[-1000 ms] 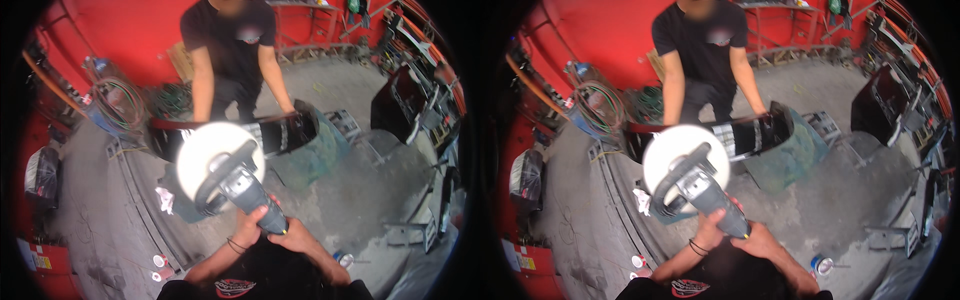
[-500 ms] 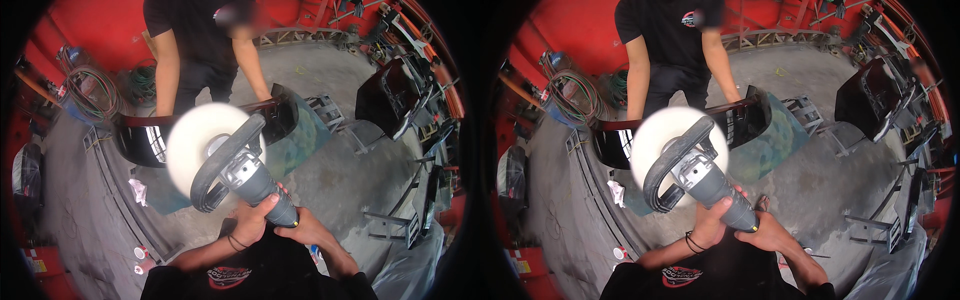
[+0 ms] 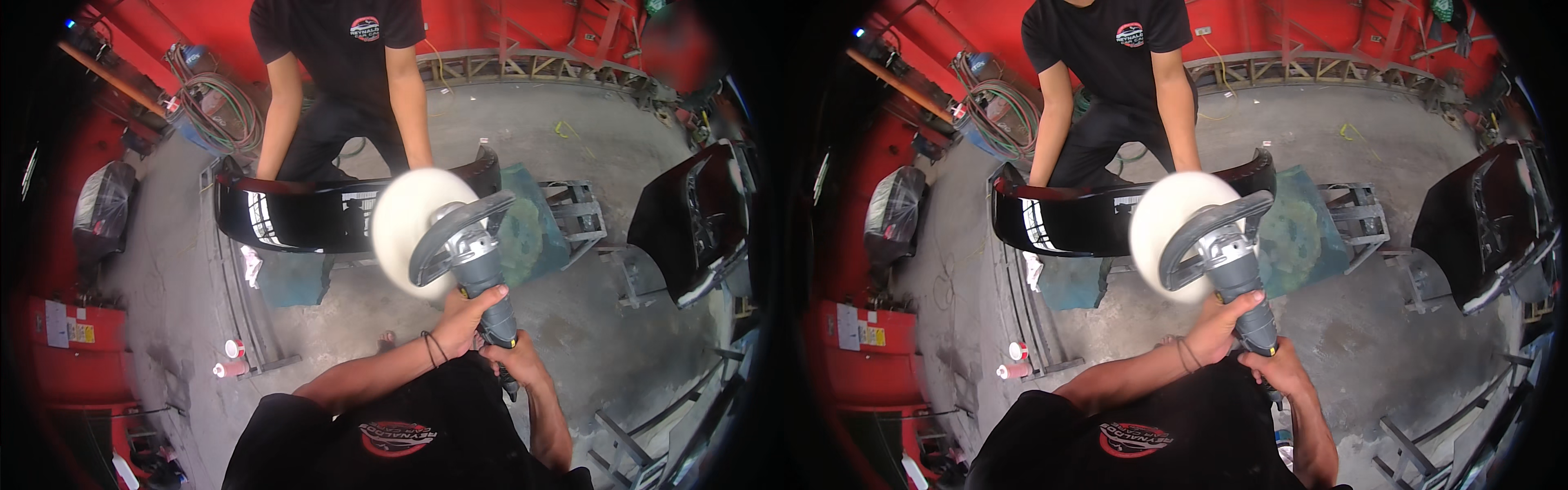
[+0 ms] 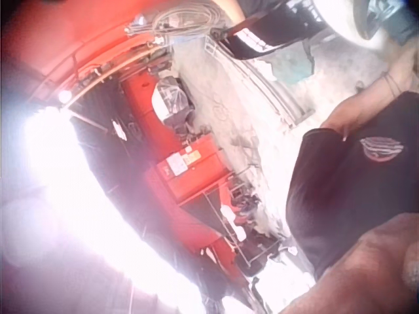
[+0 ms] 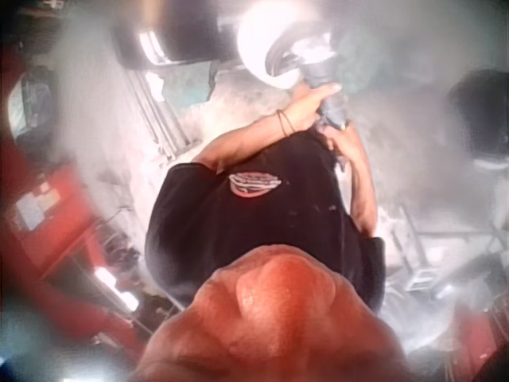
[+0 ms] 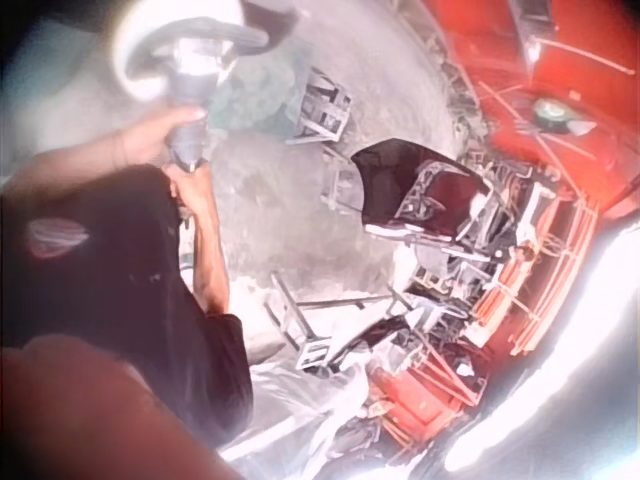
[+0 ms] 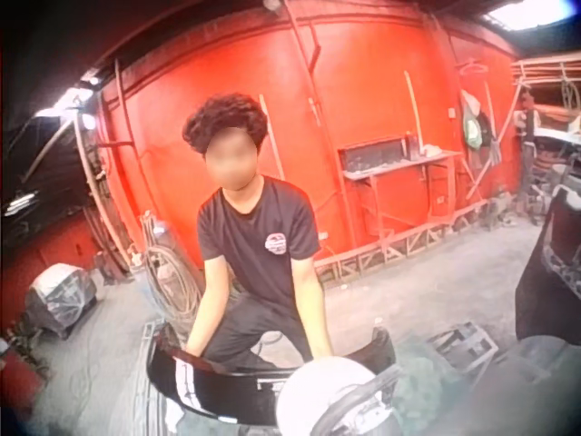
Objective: The person uses a rotary polisher with a white pad to buff the surface of a black car bumper held by a coworker. The person moves the tool across the curved surface in overlapping passes while the coworker repositions the bumper as needed.
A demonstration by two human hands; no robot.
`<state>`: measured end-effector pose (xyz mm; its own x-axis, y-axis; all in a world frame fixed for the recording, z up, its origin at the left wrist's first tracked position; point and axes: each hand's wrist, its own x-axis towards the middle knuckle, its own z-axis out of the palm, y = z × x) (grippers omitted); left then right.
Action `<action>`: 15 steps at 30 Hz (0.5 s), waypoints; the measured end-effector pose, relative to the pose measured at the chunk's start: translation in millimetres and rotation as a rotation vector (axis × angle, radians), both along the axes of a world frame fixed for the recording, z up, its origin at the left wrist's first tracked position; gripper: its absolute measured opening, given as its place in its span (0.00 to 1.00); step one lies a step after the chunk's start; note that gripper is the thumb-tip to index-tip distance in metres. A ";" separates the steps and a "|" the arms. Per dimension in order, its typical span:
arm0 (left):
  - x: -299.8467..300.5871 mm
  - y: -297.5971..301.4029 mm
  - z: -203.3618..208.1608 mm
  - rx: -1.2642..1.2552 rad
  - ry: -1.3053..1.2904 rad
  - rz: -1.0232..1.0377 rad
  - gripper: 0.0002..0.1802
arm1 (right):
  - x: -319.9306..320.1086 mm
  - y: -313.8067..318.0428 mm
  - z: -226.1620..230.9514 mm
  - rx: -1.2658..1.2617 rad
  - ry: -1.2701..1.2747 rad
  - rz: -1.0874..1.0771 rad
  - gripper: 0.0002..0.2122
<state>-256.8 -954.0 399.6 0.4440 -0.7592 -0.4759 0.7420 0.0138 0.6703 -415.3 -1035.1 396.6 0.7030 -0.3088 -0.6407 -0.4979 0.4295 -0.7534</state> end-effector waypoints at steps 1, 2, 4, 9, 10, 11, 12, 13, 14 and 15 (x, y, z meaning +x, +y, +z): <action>-2.3 -9.2 -3.9 0.033 -0.012 -0.018 0.22 | -4.7 -5.3 -13.9 0.038 -0.025 -0.033 0.11; -4.1 -18.7 -6.6 0.056 -0.028 -0.020 0.24 | -6.4 -9.6 -21.0 0.076 -0.053 -0.070 0.09; -2.8 -28.0 -16.3 0.143 -0.081 -0.049 0.25 | -4.2 -7.2 -37.6 0.139 -0.083 -0.122 0.09; -1.5 -30.7 -37.2 0.188 -0.184 -0.111 0.26 | -4.0 19.5 -77.9 0.276 -0.138 -0.274 0.08; -2.2 -25.2 -39.0 0.182 -0.175 -0.108 0.26 | -3.3 28.2 -81.8 0.280 -0.147 -0.300 0.08; -1.9 -21.1 -38.4 0.168 -0.169 -0.102 0.25 | -2.1 33.7 -82.7 0.275 -0.161 -0.324 0.08; -0.7 -14.6 -37.2 0.154 -0.163 -0.095 0.25 | -1.2 40.5 -80.6 0.254 -0.157 -0.301 0.08; 0.8 -4.7 -35.9 0.146 -0.164 -0.093 0.25 | 0.0 48.8 -76.6 0.233 -0.152 -0.277 0.08; 2.2 4.0 -32.4 0.129 -0.167 -0.086 0.24 | 2.0 53.8 -71.2 0.203 -0.149 -0.248 0.09; 4.0 14.7 -27.9 0.112 -0.169 -0.078 0.24 | 5.4 61.2 -64.8 0.179 -0.137 -0.236 0.09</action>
<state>-252.8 -939.3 371.7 0.4668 -0.7411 -0.4826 0.6146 -0.1206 0.7796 -409.9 -973.9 331.8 0.7088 -0.3648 -0.6038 -0.2676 0.6529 -0.7086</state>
